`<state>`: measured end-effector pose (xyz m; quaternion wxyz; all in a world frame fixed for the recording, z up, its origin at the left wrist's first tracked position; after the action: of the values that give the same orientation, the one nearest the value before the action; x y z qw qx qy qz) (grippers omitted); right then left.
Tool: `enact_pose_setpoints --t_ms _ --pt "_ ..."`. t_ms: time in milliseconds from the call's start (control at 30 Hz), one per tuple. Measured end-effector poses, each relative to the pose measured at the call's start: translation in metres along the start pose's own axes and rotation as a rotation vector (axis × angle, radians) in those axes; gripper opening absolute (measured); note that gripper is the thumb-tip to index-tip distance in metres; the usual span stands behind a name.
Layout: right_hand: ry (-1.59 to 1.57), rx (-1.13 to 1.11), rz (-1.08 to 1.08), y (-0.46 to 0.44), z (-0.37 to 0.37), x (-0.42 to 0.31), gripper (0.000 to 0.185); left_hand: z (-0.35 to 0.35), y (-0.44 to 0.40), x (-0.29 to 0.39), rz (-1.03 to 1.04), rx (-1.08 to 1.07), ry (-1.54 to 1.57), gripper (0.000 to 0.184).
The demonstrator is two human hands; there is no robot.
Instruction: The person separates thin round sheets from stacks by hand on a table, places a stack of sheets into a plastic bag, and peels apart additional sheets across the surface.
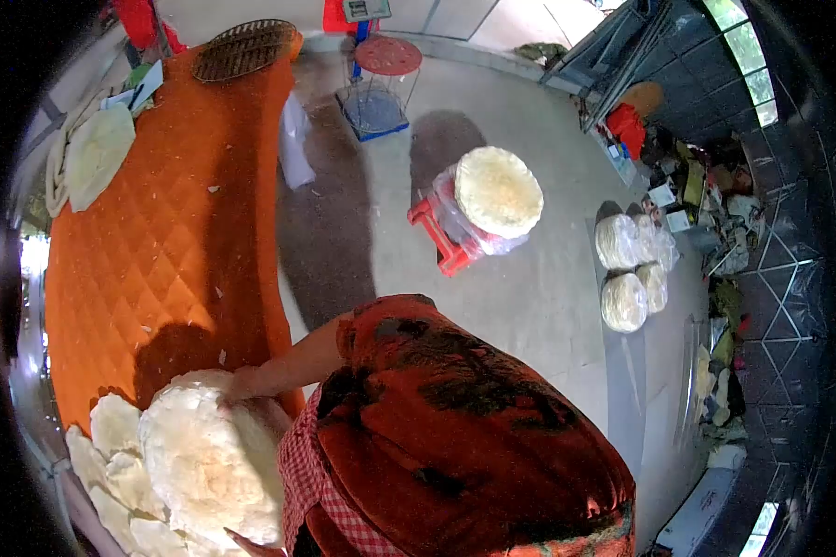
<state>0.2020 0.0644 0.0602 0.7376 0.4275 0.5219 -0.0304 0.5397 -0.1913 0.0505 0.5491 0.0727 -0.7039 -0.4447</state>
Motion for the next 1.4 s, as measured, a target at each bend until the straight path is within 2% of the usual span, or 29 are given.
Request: enact_pose_setpoints --t_ms 100,167,200,267,300,367,467,567,600,700,767,867,1233,1267,1333,1400 --pt "-0.088 -0.084 -0.114 0.005 -0.006 -0.002 0.067 0.002 0.007 0.007 -0.029 0.017 -0.042 0.072" --pt "0.034 -0.119 -0.223 -0.024 -0.012 0.032 0.067 0.001 0.012 0.009 -0.031 0.028 -0.061 0.075" --pt "0.093 -0.176 -0.291 -0.048 -0.007 0.053 0.067 -0.016 0.001 0.001 0.038 -0.02 -0.185 0.077" --pt "0.213 -0.156 -0.127 -0.035 0.004 0.03 0.072 -0.003 0.014 0.009 -0.018 0.042 -0.122 0.075" --pt "0.218 -0.068 -0.118 -0.047 0.008 0.043 0.071 -0.009 0.004 0.011 -0.04 0.103 -0.191 0.079" --pt "-0.172 -0.192 -0.285 -0.036 0.01 0.04 0.075 0.026 0.03 0.026 -0.043 0.109 -0.194 0.078" --pt "-0.285 -0.331 -0.172 0.031 -0.006 -0.034 0.089 0.018 0.016 0.02 -0.069 -0.003 -0.028 0.078" --pt "-0.252 -0.319 -0.316 0.032 0.002 -0.026 0.096 0.02 0.018 0.024 -0.127 -0.108 0.058 0.074" --pt "-0.304 -0.317 -0.365 0.02 0.006 -0.011 0.095 0.016 0.016 0.021 -0.04 -0.113 0.048 0.072" --pt "-0.383 -0.296 -0.115 0.027 0.007 -0.012 0.089 -0.007 -0.005 0.006 0.068 -0.238 0.078 0.072" --pt "-0.408 -0.282 -0.101 0.032 0.01 -0.01 0.089 0.014 0.01 0.02 0.017 -0.194 0.15 0.07" --pt "-0.385 -0.231 -0.148 0.025 0.014 0.008 0.086 0.011 0.006 0.018 0.004 -0.185 0.213 0.068" --pt "-0.368 -0.133 -0.109 0.024 0.008 0.021 0.073 0.002 0.006 0.026 -0.117 -0.091 0.207 0.085" --pt "-0.372 -0.135 -0.083 0.026 0.005 0.021 0.073 0.004 0.011 0.031 -0.037 -0.096 0.265 0.082" --pt "-0.372 -0.146 -0.031 0.026 0.004 0.017 0.073 0.005 0.008 0.028 -0.009 -0.056 0.282 0.079" --pt "-0.177 -0.154 -0.113 0.025 0.013 0.009 0.073 0.008 0.009 0.03 0.044 -0.02 0.296 0.076"
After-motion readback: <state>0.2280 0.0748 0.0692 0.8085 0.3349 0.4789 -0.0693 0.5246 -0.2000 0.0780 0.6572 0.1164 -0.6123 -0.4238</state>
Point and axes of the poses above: each hand's wrist, its own y-axis away from the middle knuckle, its own z-axis out of the palm, x = y × z, the point moved 2 cm from there along -y, towards the middle knuckle, and after that the axes turned 7 degrees about -z, right-handed, at the moved point
